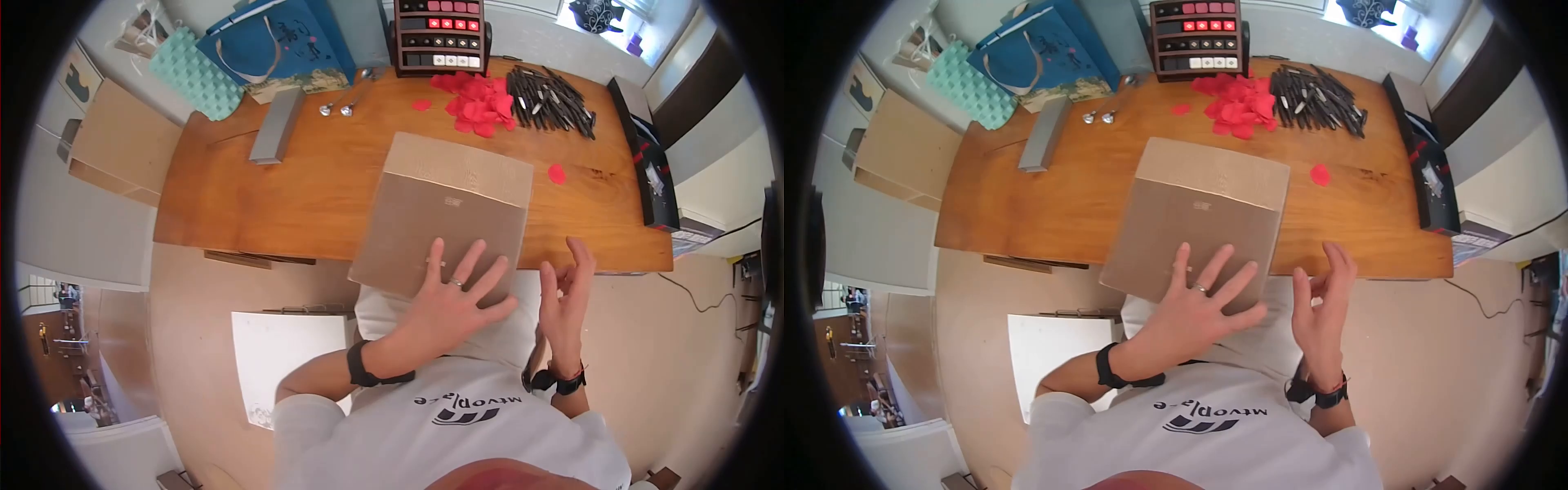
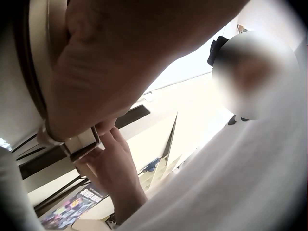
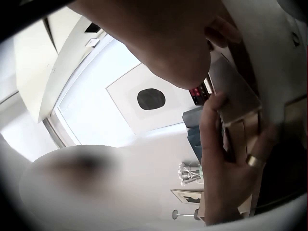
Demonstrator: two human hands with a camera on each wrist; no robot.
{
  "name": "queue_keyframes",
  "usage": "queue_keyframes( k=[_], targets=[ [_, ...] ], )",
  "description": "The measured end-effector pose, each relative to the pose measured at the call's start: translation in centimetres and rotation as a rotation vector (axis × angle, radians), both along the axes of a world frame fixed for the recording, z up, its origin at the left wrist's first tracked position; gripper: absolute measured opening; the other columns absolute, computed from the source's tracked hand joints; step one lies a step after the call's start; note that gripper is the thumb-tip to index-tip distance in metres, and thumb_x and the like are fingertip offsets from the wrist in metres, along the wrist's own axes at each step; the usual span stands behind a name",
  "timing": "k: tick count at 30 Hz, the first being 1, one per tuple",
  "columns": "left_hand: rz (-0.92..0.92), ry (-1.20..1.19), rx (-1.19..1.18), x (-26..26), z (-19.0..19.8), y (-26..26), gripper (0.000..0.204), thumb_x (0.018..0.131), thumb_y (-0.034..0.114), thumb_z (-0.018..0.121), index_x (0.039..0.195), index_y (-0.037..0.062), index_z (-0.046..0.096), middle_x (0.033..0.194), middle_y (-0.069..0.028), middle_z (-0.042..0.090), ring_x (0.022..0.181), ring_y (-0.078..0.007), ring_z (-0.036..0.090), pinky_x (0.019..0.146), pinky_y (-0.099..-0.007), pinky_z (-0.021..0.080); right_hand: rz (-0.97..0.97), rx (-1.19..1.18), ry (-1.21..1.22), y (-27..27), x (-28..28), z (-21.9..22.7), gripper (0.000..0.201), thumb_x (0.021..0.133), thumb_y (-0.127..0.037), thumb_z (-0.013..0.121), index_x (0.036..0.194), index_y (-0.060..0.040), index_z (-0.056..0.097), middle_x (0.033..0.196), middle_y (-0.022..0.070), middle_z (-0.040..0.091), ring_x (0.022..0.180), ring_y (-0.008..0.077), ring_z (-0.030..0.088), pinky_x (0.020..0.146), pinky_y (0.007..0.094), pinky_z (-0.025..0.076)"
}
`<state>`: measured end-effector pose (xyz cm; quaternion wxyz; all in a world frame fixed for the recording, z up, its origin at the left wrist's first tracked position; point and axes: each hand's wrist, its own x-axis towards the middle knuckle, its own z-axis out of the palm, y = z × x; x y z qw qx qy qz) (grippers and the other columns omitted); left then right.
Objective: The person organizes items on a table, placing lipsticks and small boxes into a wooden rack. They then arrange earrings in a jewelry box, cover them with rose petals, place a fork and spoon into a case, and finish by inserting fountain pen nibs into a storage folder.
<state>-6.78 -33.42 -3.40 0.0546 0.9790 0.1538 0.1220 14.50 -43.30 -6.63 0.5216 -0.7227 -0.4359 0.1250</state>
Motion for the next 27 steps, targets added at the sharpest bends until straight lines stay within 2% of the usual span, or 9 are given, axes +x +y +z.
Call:
queue_keyframes(
  k=[4, 8, 10, 11, 13, 16, 19, 22, 27],
  targets=[
    [0.053, -0.006, 0.020, -1.5, -0.6, -0.1, 0.047, 0.085, 0.013, 0.074, 0.125, 0.0347, 0.067, 0.162, -0.0139, 0.048, 0.152, -0.0496, 0.038, 0.115, -0.0846, 0.027, 0.083, -0.056, -0.272, 0.5, 3.6, 1.5, 0.035, 0.103, -0.005, 0.069, 0.136, 0.0012, 0.061, 0.127, 0.0167, 0.064, 0.078, 0.0161, 0.061, 0.068, 0.0283, 0.052],
    [0.168, -0.012, 0.063, -5.9, -0.9, 1.0, 0.039, 0.083, 0.017, 0.077, 0.118, 0.0320, 0.070, 0.159, -0.0154, 0.051, 0.151, -0.0508, 0.039, 0.117, -0.0828, 0.027, 0.075, -0.168, -0.264, 3.2, 6.8, 2.2, 0.030, 0.104, -0.012, 0.070, 0.132, -0.0014, 0.064, 0.118, 0.0183, 0.066, 0.075, 0.0203, 0.063, 0.067, 0.0320, 0.052],
    [0.246, 0.033, 0.109, -8.7, -0.9, 1.7, 0.036, 0.080, 0.017, 0.080, 0.113, 0.0299, 0.072, 0.157, -0.0163, 0.053, 0.151, -0.0513, 0.040, 0.120, -0.0793, 0.028, 0.011, -0.292, -0.366, 5.0, 8.3, 1.9, 0.036, 0.104, -0.020, 0.070, 0.135, -0.0032, 0.062, 0.120, 0.0218, 0.066, 0.084, 0.0335, 0.069, 0.073, 0.0421, 0.055],
    [0.241, 0.045, 0.115, -10.0, -0.8, 1.9, 0.036, 0.080, 0.017, 0.080, 0.113, 0.0299, 0.072, 0.157, -0.0163, 0.053, 0.151, -0.0513, 0.040, 0.120, -0.0793, 0.028, 0.008, -0.289, -0.353, 6.0, 9.3, 1.5, 0.036, 0.104, -0.020, 0.070, 0.135, -0.0032, 0.062, 0.120, 0.0218, 0.066, 0.084, 0.0335, 0.069, 0.073, 0.0421, 0.055],
    [0.355, 0.110, 0.155, -12.7, -0.6, 2.0, 0.039, 0.077, 0.013, 0.081, 0.112, 0.0289, 0.072, 0.157, -0.0169, 0.052, 0.152, -0.0505, 0.039, 0.122, -0.0767, 0.028, -0.013, -0.224, -0.590, 7.9, 11.1, 0.5, 0.043, 0.104, -0.026, 0.069, 0.138, -0.0040, 0.058, 0.121, 0.0239, 0.067, 0.096, 0.0470, 0.069, 0.081, 0.0520, 0.056],
    [0.401, 0.172, 0.147, -17.0, 0.1, 3.3, 0.044, 0.071, 0.009, 0.083, 0.111, 0.0253, 0.073, 0.158, -0.0179, 0.051, 0.153, -0.0496, 0.038, 0.124, -0.0731, 0.029, -0.003, -0.254, -0.634, 9.8, 12.4, 0.2, 0.042, 0.104, -0.028, 0.068, 0.136, -0.0045, 0.056, 0.120, 0.0241, 0.068, 0.104, 0.0510, 0.066, 0.085, 0.0554, 0.055],
    [0.430, 0.245, 0.120, -20.0, 1.0, 5.1, 0.042, 0.072, 0.012, 0.086, 0.111, 0.0190, 0.073, 0.161, -0.0201, 0.047, 0.155, -0.0504, 0.035, 0.126, -0.0704, 0.027, 0.030, -0.394, -0.605, 11.2, 13.5, 0.0, 0.034, 0.104, -0.029, 0.067, 0.125, -0.0043, 0.057, 0.119, 0.0228, 0.069, 0.103, 0.0474, 0.068, 0.084, 0.0533, 0.055],
    [0.466, 0.158, -0.024, -21.6, 1.4, 6.8, 0.034, 0.085, 0.032, 0.083, 0.110, 0.0133, 0.070, 0.163, -0.0222, 0.043, 0.157, -0.0515, 0.029, 0.126, -0.0745, 0.018, 0.095, -0.407, -0.522, 11.9, 14.6, -0.1, 0.028, 0.105, -0.028, 0.066, 0.116, -0.0041, 0.057, 0.114, 0.0214, 0.070, 0.103, 0.0457, 0.068, 0.082, 0.0526, 0.055],
    [0.524, 0.101, 0.020, -22.8, -0.2, 9.7, 0.022, 0.093, 0.029, 0.071, 0.105, 0.0119, 0.066, 0.163, -0.0226, 0.042, 0.158, -0.0514, 0.028, 0.126, -0.0736, 0.014, 0.140, -0.342, -0.555, 12.1, 14.3, 0.0, 0.025, 0.105, -0.027, 0.064, 0.113, -0.0036, 0.057, 0.107, 0.0213, 0.070, 0.099, 0.0455, 0.068, 0.081, 0.0525, 0.055]
  ],
)
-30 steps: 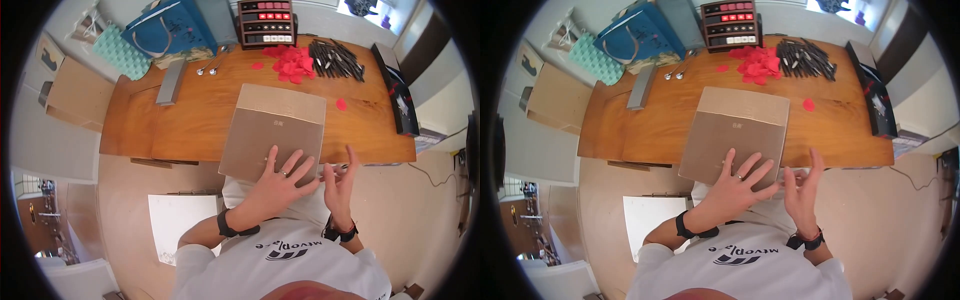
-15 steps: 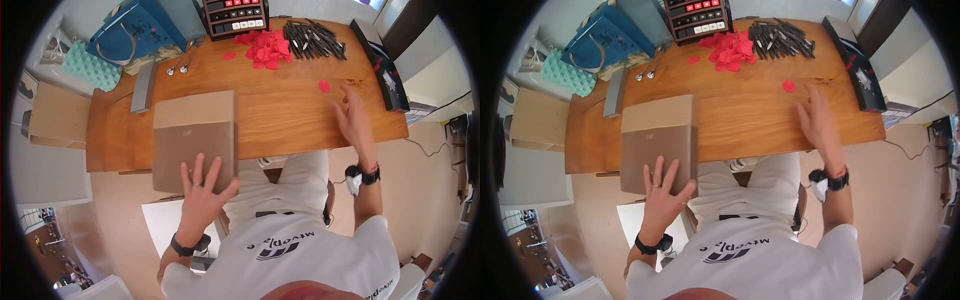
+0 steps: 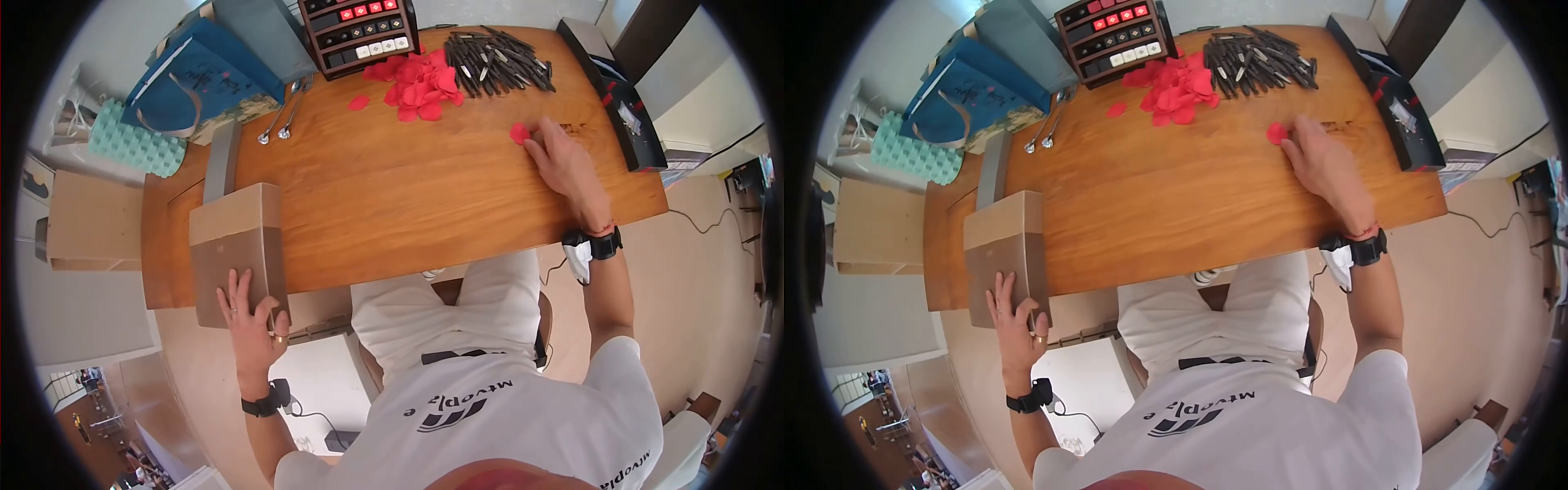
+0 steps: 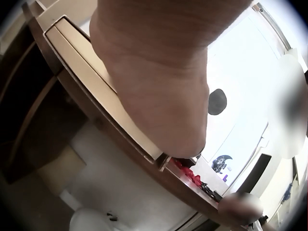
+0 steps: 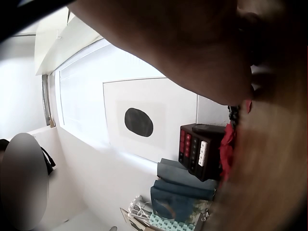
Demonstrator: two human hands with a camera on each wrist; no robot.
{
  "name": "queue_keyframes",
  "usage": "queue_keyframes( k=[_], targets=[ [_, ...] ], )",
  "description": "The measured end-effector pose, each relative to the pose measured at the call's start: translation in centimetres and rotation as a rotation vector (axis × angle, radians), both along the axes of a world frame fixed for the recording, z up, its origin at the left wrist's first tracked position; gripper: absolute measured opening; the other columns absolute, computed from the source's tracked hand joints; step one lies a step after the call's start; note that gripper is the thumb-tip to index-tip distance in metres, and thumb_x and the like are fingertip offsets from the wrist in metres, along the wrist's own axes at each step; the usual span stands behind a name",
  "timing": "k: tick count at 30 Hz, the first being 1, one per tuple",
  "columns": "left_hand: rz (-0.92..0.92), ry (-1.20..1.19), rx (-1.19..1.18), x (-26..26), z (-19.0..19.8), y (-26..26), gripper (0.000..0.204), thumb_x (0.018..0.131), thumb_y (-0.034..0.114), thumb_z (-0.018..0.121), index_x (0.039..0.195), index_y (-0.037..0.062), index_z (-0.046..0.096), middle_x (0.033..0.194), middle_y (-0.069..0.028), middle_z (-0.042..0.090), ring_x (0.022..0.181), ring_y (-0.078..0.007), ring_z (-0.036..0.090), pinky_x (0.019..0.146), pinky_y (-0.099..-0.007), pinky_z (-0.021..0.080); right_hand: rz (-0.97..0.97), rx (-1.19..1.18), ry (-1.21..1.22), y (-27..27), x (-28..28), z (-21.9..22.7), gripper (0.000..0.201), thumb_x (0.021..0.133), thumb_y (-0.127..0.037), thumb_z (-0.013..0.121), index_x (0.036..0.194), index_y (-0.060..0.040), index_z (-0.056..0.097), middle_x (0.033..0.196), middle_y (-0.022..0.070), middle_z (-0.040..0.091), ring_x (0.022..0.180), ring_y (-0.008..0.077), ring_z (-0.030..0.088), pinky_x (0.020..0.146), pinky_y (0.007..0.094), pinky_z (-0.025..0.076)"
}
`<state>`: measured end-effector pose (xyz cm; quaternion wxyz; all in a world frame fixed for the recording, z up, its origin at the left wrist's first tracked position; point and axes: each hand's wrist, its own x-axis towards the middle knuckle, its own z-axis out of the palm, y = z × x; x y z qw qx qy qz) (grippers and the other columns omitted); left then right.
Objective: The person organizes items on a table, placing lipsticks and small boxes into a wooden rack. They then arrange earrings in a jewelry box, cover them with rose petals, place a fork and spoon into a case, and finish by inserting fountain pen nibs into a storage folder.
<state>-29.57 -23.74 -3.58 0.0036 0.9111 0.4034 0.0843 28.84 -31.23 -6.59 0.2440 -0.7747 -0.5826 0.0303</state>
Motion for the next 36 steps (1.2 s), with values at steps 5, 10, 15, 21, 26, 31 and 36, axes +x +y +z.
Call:
queue_keyframes(
  k=[5, 10, 15, 21, 26, 31, 36],
  targets=[
    [0.053, -0.019, 0.020, -0.6, -0.3, 1.7, 0.018, 0.093, 0.020, 0.066, 0.108, 0.0112, 0.065, 0.162, -0.0228, 0.044, 0.157, -0.0511, 0.030, 0.126, -0.0732, 0.015, 0.106, 0.026, 0.022, 2.1, 0.8, -0.4, 0.023, 0.105, -0.023, 0.064, 0.114, -0.0034, 0.057, 0.103, 0.0228, 0.070, 0.099, 0.0470, 0.067, 0.082, 0.0540, 0.053],
    [0.144, -0.040, 0.011, -0.7, 1.2, 1.7, 0.027, 0.094, 0.023, 0.068, 0.117, 0.0097, 0.065, 0.162, -0.0230, 0.043, 0.156, -0.0511, 0.031, 0.126, -0.0715, 0.018, 0.210, -0.056, 0.029, 5.8, -0.1, 0.0, 0.017, 0.102, -0.017, 0.065, 0.111, -0.0013, 0.064, 0.097, 0.0235, 0.069, 0.093, 0.0427, 0.068, 0.078, 0.0496, 0.053],
    [0.192, -0.181, -0.083, 0.4, 3.6, 3.0, 0.044, 0.097, 0.029, 0.076, 0.131, 0.0046, 0.065, 0.154, -0.0249, 0.052, 0.146, -0.0497, 0.046, 0.122, -0.0551, 0.036, 0.331, 0.051, 0.159, 11.1, -1.8, 0.3, 0.016, 0.102, -0.013, 0.066, 0.112, -0.0002, 0.065, 0.094, 0.0223, 0.069, 0.089, 0.0421, 0.068, 0.076, 0.0477, 0.053],
    [0.232, -0.450, 0.051, 2.5, 5.6, 13.4, 0.044, 0.103, 0.025, 0.073, 0.138, 0.0008, 0.064, 0.131, -0.0220, 0.071, 0.125, -0.0351, 0.067, 0.109, -0.0420, 0.050, 0.242, 0.373, 0.116, 14.3, -5.7, 0.8, 0.027, 0.104, -0.019, 0.062, 0.127, -0.0044, 0.061, 0.119, 0.0226, 0.067, 0.106, 0.0475, 0.066, 0.086, 0.0533, 0.055],
    [0.123, -0.459, 0.217, 7.0, 6.3, 24.3, 0.048, 0.103, 0.027, 0.070, 0.142, -0.0007, 0.062, 0.141, -0.0246, 0.067, 0.134, -0.0401, 0.063, 0.114, -0.0433, 0.048, 0.211, 0.353, 0.073, 13.0, -6.3, 1.4, 0.028, 0.104, -0.018, 0.062, 0.130, -0.0062, 0.060, 0.116, 0.0194, 0.065, 0.105, 0.0447, 0.067, 0.084, 0.0519, 0.056],
    [0.268, -0.121, 0.077, 14.2, 6.4, 22.5, 0.047, 0.104, 0.032, 0.065, 0.135, -0.0038, 0.065, 0.133, -0.0294, 0.069, 0.127, -0.0489, 0.063, 0.109, -0.0510, 0.051, 0.399, 0.398, -0.027, 12.6, -5.1, 0.5, 0.023, 0.099, -0.020, 0.071, 0.118, -0.0081, 0.065, 0.106, 0.0144, 0.066, 0.102, 0.0383, 0.066, 0.082, 0.0453, 0.056],
    [0.017, -0.193, -0.091, 25.5, 3.7, 14.2, 0.034, 0.103, 0.025, 0.071, 0.127, 0.0005, 0.071, 0.127, -0.0217, 0.073, 0.115, -0.0394, 0.071, 0.096, -0.0452, 0.055, 0.394, 0.432, -0.081, 12.7, -4.6, 0.1, 0.019, 0.097, -0.021, 0.073, 0.107, -0.0072, 0.064, 0.102, 0.0115, 0.063, 0.101, 0.0352, 0.064, 0.083, 0.0458, 0.054]
  ],
)
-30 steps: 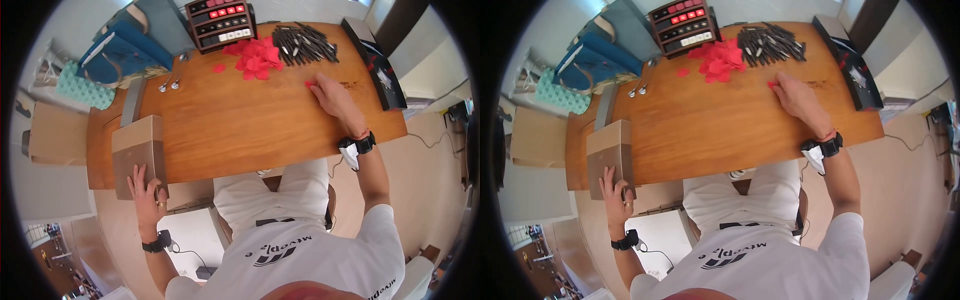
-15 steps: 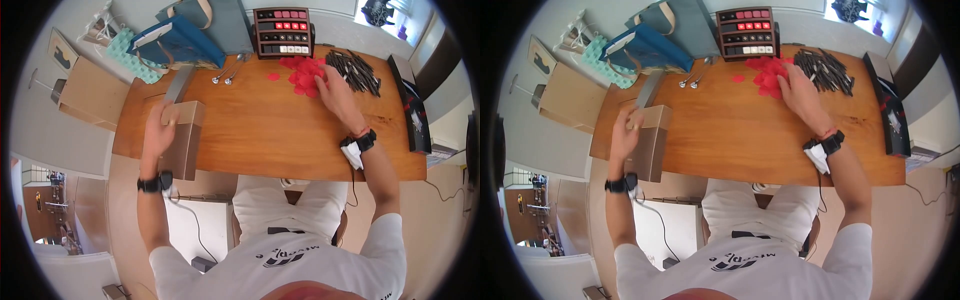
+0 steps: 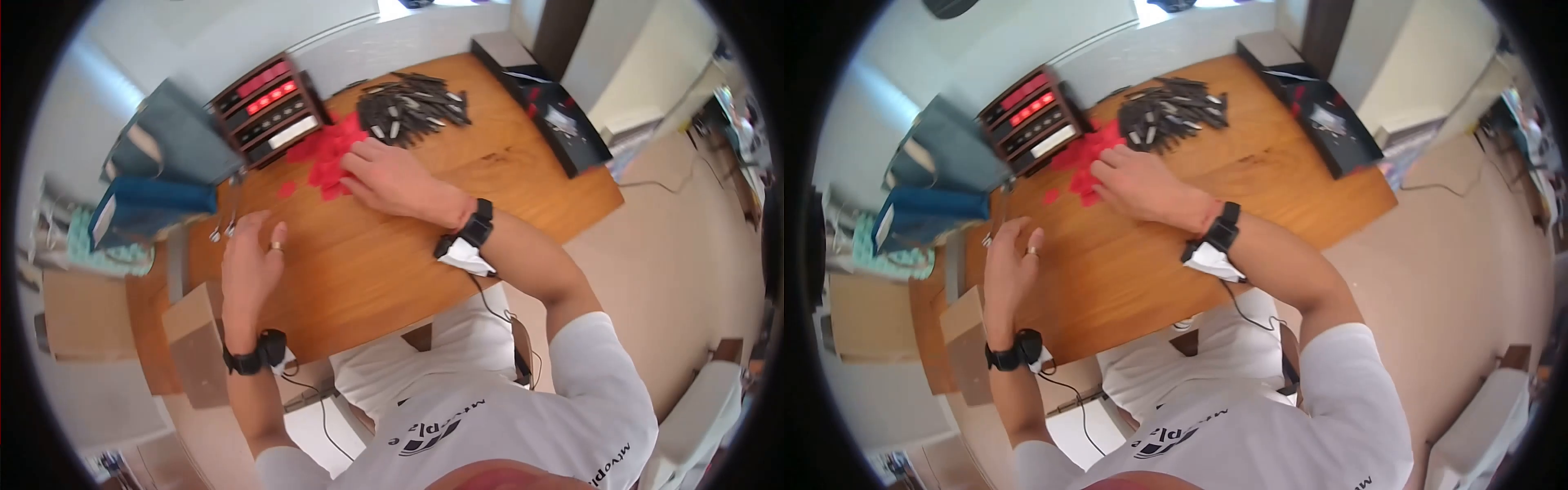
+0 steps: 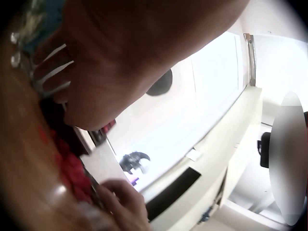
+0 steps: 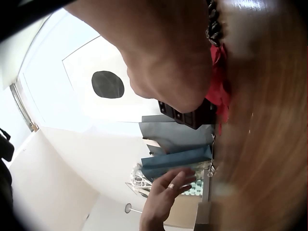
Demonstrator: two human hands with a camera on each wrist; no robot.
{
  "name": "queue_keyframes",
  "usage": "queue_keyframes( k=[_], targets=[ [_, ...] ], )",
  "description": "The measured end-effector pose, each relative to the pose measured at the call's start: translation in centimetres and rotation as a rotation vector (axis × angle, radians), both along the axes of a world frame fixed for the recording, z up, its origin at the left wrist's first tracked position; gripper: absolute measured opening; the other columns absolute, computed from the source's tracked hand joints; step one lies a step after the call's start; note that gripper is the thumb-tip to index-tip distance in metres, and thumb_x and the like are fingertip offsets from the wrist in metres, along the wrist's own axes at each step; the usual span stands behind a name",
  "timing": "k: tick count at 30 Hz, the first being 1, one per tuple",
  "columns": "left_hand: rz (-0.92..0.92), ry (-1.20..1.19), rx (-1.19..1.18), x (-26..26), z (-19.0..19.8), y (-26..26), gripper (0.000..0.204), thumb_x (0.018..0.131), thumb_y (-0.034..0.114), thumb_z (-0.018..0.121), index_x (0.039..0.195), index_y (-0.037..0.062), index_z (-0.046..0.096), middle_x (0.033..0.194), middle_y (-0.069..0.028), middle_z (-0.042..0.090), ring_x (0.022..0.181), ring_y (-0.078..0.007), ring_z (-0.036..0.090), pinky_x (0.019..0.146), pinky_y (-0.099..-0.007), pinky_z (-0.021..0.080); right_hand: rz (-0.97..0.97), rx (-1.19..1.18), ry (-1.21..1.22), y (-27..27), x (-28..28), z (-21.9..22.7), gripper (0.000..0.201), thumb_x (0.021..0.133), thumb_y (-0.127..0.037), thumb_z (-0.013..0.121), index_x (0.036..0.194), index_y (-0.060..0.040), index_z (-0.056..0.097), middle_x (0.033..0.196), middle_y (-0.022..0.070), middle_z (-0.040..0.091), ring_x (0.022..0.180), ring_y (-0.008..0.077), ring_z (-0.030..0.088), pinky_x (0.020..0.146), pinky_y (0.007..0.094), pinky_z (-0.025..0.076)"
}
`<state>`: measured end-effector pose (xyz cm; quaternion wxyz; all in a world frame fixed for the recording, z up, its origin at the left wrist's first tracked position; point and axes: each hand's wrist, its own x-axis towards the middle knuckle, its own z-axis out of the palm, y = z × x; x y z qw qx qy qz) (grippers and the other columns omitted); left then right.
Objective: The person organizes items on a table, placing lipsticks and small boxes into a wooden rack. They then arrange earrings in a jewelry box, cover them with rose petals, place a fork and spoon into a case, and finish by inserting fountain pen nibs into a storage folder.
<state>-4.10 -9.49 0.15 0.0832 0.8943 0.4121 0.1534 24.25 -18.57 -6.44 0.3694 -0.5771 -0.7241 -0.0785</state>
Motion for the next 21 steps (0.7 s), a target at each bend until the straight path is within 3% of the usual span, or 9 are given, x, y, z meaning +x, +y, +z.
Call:
queue_keyframes(
  k=[3, 4, 6, 7, 8, 10, 14, 16, 21],
  targets=[
    [-0.131, -0.400, 0.251, 3.9, 1.5, -1.8, 0.026, 0.106, 0.019, 0.070, 0.123, 0.0003, 0.070, 0.114, -0.0152, 0.073, 0.101, -0.0284, 0.070, 0.092, -0.0363, 0.055, -0.046, 0.084, 0.043, 0.2, 0.5, 0.5, 0.020, 0.096, -0.020, 0.074, 0.104, -0.0058, 0.063, 0.100, 0.0129, 0.061, 0.098, 0.0360, 0.062, 0.083, 0.0458, 0.053],
    [-0.140, -0.409, 0.243, 4.6, 1.9, -1.2, 0.026, 0.106, 0.019, 0.070, 0.123, 0.0003, 0.070, 0.114, -0.0152, 0.073, 0.101, -0.0284, 0.070, 0.092, -0.0363, 0.055, -0.115, 0.142, 0.013, 0.1, 1.0, 0.8, 0.021, 0.093, -0.020, 0.075, 0.102, -0.0060, 0.062, 0.100, 0.0134, 0.061, 0.097, 0.0352, 0.062, 0.081, 0.0455, 0.053],
    [-0.040, -0.731, 0.170, 5.1, 2.2, 0.3, 0.022, 0.106, 0.016, 0.069, 0.122, 0.0005, 0.070, 0.113, -0.0146, 0.072, 0.100, -0.0270, 0.070, 0.093, -0.0346, 0.054, -0.196, 0.190, -0.013, -0.4, 2.2, 1.3, 0.022, 0.091, -0.020, 0.076, 0.100, -0.0062, 0.062, 0.100, 0.0140, 0.062, 0.095, 0.0344, 0.062, 0.079, 0.0452, 0.054],
    [-0.055, -0.790, 0.142, 5.1, 0.4, 1.4, 0.021, 0.105, 0.014, 0.070, 0.122, 0.0014, 0.070, 0.116, -0.0152, 0.072, 0.106, -0.0293, 0.069, 0.096, -0.0377, 0.054, -0.299, 0.234, -0.053, -0.7, 3.1, 1.8, 0.023, 0.091, -0.021, 0.076, 0.101, -0.0059, 0.063, 0.101, 0.0148, 0.062, 0.095, 0.0347, 0.062, 0.080, 0.0456, 0.053],
    [-0.068, -0.792, 0.136, 5.5, -1.1, 1.6, 0.021, 0.105, 0.014, 0.070, 0.122, 0.0014, 0.070, 0.116, -0.0152, 0.072, 0.106, -0.0293, 0.069, 0.096, -0.0377, 0.054, -0.402, 0.284, -0.095, -0.7, 4.2, 2.4, 0.024, 0.091, -0.023, 0.076, 0.103, -0.0056, 0.064, 0.102, 0.0155, 0.062, 0.095, 0.0350, 0.061, 0.081, 0.0460, 0.052],
    [-0.268, -0.558, 0.468, 5.8, -3.7, 1.3, 0.022, 0.104, 0.012, 0.069, 0.124, 0.0019, 0.070, 0.120, -0.0167, 0.071, 0.112, -0.0330, 0.068, 0.100, -0.0411, 0.053, -0.602, 0.241, -0.104, -1.6, 7.9, 3.2, 0.029, 0.091, -0.028, 0.076, 0.105, -0.0044, 0.066, 0.104, 0.0167, 0.064, 0.095, 0.0369, 0.063, 0.082, 0.0498, 0.054],
    [-0.383, -0.416, 0.301, 5.6, -5.7, 1.9, 0.025, 0.103, 0.009, 0.069, 0.127, 0.0026, 0.069, 0.125, -0.0192, 0.069, 0.117, -0.0370, 0.066, 0.103, -0.0428, 0.052, -0.947, -0.024, -0.133, -7.3, 15.2, 4.4, 0.036, 0.093, -0.036, 0.075, 0.102, -0.0019, 0.069, 0.109, 0.0215, 0.071, 0.104, 0.0421, 0.067, 0.087, 0.0540, 0.057],
    [-0.360, -0.446, 0.261, 5.4, -6.2, 2.2, 0.026, 0.102, 0.009, 0.069, 0.127, 0.0028, 0.070, 0.128, -0.0192, 0.068, 0.119, -0.0376, 0.066, 0.104, -0.0428, 0.052, -1.020, -0.210, -0.163, -10.9, 16.5, 4.8, 0.038, 0.094, -0.038, 0.075, 0.101, -0.0009, 0.070, 0.110, 0.0218, 0.072, 0.106, 0.0430, 0.067, 0.088, 0.0542, 0.057],
    [-0.304, -0.574, 0.212, 5.4, -6.1, 2.8, 0.025, 0.101, 0.010, 0.070, 0.125, 0.0030, 0.071, 0.122, -0.0188, 0.071, 0.117, -0.0381, 0.067, 0.104, -0.0429, 0.052, -1.033, -0.200, -0.233, -17.7, 19.1, 2.7, 0.037, 0.094, -0.035, 0.075, 0.104, -0.0002, 0.070, 0.103, 0.0254, 0.073, 0.099, 0.0470, 0.069, 0.086, 0.0560, 0.055]
  ],
)
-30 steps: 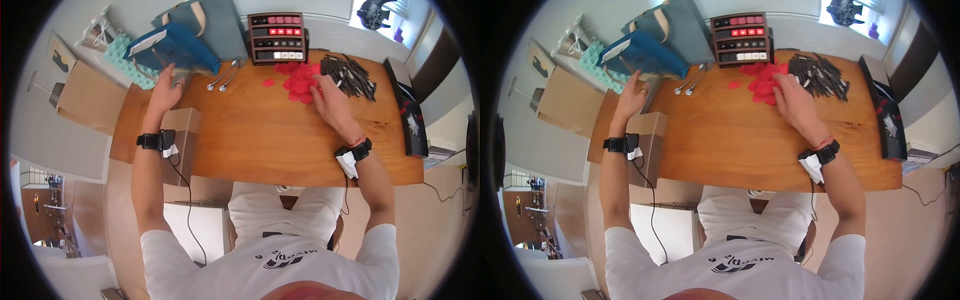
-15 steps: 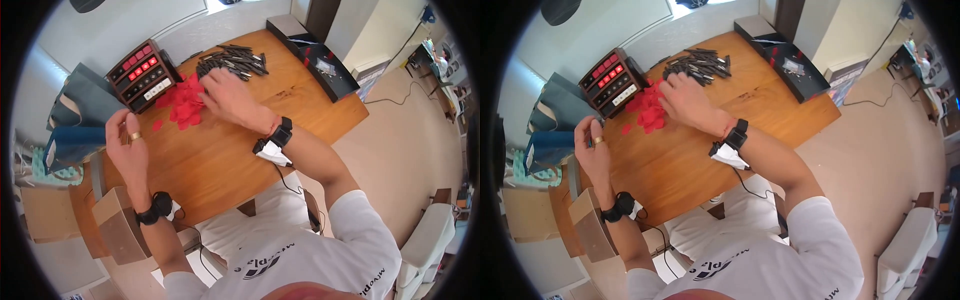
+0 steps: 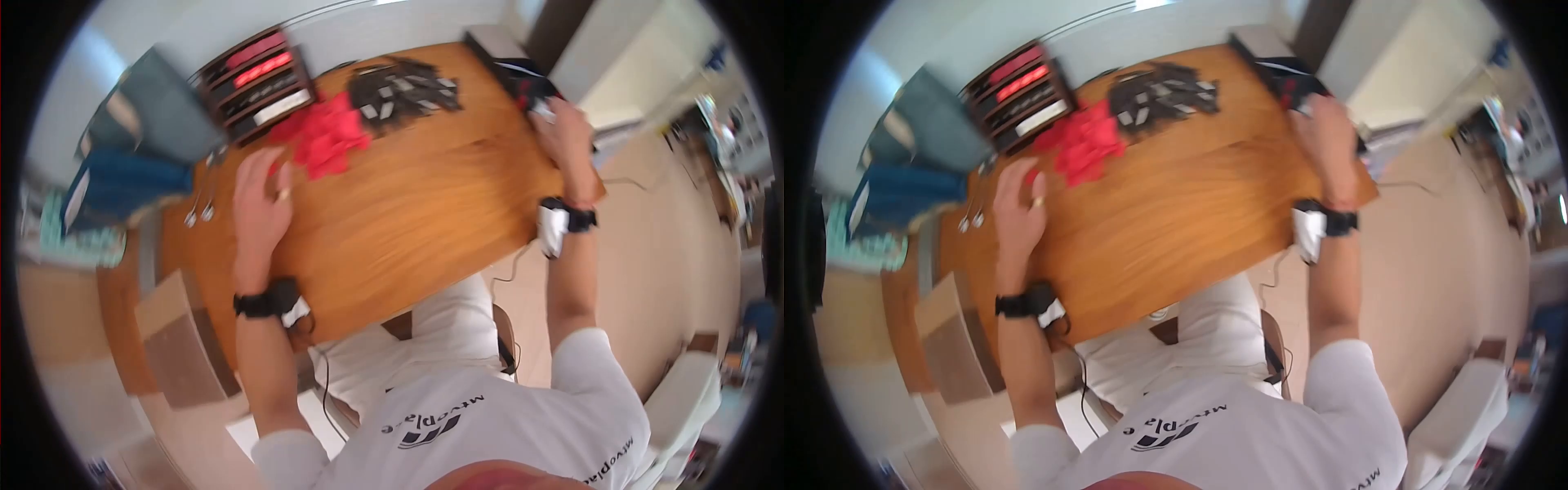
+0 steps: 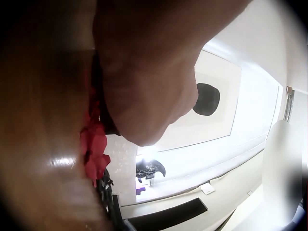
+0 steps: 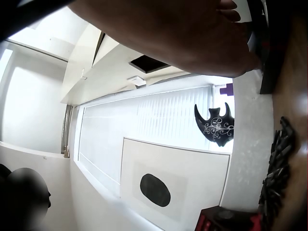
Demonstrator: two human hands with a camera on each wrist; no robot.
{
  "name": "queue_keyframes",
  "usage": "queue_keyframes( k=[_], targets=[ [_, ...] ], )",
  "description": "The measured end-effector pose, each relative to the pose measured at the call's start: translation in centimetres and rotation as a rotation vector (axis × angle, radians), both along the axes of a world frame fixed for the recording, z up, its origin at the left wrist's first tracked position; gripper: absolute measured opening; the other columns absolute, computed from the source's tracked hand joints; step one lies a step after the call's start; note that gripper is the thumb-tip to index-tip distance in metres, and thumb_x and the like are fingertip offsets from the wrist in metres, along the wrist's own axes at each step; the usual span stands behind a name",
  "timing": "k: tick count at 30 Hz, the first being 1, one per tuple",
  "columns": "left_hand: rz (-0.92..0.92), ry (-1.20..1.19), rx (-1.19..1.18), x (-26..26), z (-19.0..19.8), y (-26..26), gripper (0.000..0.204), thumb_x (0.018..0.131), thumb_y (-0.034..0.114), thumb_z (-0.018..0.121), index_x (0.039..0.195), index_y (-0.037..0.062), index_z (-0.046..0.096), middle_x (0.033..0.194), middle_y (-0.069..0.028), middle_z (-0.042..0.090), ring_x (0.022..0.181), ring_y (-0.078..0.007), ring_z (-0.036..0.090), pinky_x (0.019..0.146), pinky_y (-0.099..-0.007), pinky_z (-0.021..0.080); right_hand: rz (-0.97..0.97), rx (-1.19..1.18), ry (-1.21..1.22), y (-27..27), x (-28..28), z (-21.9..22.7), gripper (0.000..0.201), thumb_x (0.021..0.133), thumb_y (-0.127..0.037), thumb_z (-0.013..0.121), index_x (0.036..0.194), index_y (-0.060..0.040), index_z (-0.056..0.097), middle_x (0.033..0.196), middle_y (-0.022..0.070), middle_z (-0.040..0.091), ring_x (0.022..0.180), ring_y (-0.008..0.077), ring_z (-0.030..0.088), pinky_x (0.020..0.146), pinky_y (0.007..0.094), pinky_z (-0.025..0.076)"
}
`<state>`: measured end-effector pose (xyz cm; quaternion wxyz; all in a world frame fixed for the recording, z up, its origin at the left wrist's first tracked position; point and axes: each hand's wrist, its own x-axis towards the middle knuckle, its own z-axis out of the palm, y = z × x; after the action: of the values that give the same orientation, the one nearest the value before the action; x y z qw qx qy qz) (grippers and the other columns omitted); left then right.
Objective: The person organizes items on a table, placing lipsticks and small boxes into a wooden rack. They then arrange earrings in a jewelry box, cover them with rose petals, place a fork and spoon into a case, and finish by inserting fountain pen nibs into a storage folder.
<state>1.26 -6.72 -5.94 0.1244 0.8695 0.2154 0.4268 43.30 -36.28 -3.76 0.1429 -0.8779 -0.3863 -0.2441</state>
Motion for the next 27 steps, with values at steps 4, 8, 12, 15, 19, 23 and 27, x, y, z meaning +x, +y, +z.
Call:
queue_keyframes(
  k=[4, 8, 12, 15, 19, 23, 27],
  targets=[
    [0.143, -0.070, 0.035, -1.2, 0.5, 0.5, 0.023, 0.100, 0.013, 0.070, 0.120, 0.0037, 0.073, 0.121, -0.0178, 0.073, 0.117, -0.0384, 0.068, 0.103, -0.0435, 0.053, 0.071, 0.034, 0.071, -1.5, 1.5, -2.3, 0.033, 0.097, -0.034, 0.075, 0.107, -0.0024, 0.072, 0.100, 0.0243, 0.074, 0.097, 0.0465, 0.070, 0.084, 0.0532, 0.055],
    [0.229, -0.079, -0.086, -2.4, -0.1, 0.9, 0.027, 0.098, 0.015, 0.071, 0.122, 0.0027, 0.072, 0.125, -0.0184, 0.072, 0.119, -0.0392, 0.066, 0.104, -0.0434, 0.052, 0.258, 0.162, 0.056, 0.9, -2.3, 0.6, 0.033, 0.098, -0.031, 0.075, 0.112, -0.0015, 0.072, 0.103, 0.0237, 0.073, 0.101, 0.0448, 0.069, 0.088, 0.0515, 0.054],
    [0.300, 0.012, -0.166, -2.6, -0.2, 1.4, 0.030, 0.097, 0.016, 0.072, 0.124, 0.0016, 0.072, 0.127, -0.0179, 0.070, 0.123, -0.0391, 0.064, 0.105, -0.0449, 0.052, 0.173, 0.139, 0.086, 3.8, 0.2, 2.3, 0.036, 0.098, -0.033, 0.075, 0.112, 0.0000, 0.072, 0.105, 0.0245, 0.073, 0.104, 0.0458, 0.068, 0.091, 0.0524, 0.053],
    [0.322, 0.130, -0.057, -3.5, -0.9, 2.0, 0.031, 0.098, 0.018, 0.072, 0.124, 0.0016, 0.072, 0.126, -0.0178, 0.070, 0.121, -0.0396, 0.064, 0.105, -0.0475, 0.052, -0.059, -0.150, -0.039, 3.8, 3.1, 0.4, 0.041, 0.096, -0.038, 0.075, 0.109, 0.0001, 0.071, 0.106, 0.0251, 0.074, 0.104, 0.0482, 0.068, 0.090, 0.0557, 0.054],
    [0.350, 0.134, -0.068, -3.6, -0.7, 2.3, 0.032, 0.098, 0.020, 0.071, 0.124, 0.0017, 0.072, 0.125, -0.0181, 0.070, 0.119, -0.0397, 0.064, 0.103, -0.0488, 0.052, -0.092, -0.061, -0.134, 3.5, 4.2, -3.7, 0.038, 0.098, -0.038, 0.071, 0.109, -0.0015, 0.071, 0.108, 0.0261, 0.073, 0.102, 0.0501, 0.068, 0.088, 0.0578, 0.054],
    [0.309, 0.200, -0.075, -4.4, -0.5, 2.4, 0.033, 0.098, 0.021, 0.071, 0.126, 0.0013, 0.072, 0.125, -0.0191, 0.070, 0.120, -0.0405, 0.064, 0.104, -0.0482, 0.052, -0.051, -0.030, -0.059, 4.1, 1.9, -4.1, 0.027, 0.100, -0.031, 0.065, 0.096, -0.0068, 0.076, 0.092, 0.0207, 0.076, 0.088, 0.0485, 0.072, 0.080, 0.0581, 0.057],
    [0.298, 0.198, -0.070, -4.1, -1.0, 2.8, 0.034, 0.101, 0.021, 0.070, 0.129, 0.0021, 0.070, 0.128, -0.0205, 0.068, 0.122, -0.0416, 0.062, 0.105, -0.0479, 0.050, -0.103, -0.115, -0.143, 3.5, 2.0, -4.2, 0.028, 0.101, -0.027, 0.064, 0.089, -0.0041, 0.072, 0.091, 0.0197, 0.076, 0.086, 0.0469, 0.072, 0.079, 0.0562, 0.058]
  ],
)
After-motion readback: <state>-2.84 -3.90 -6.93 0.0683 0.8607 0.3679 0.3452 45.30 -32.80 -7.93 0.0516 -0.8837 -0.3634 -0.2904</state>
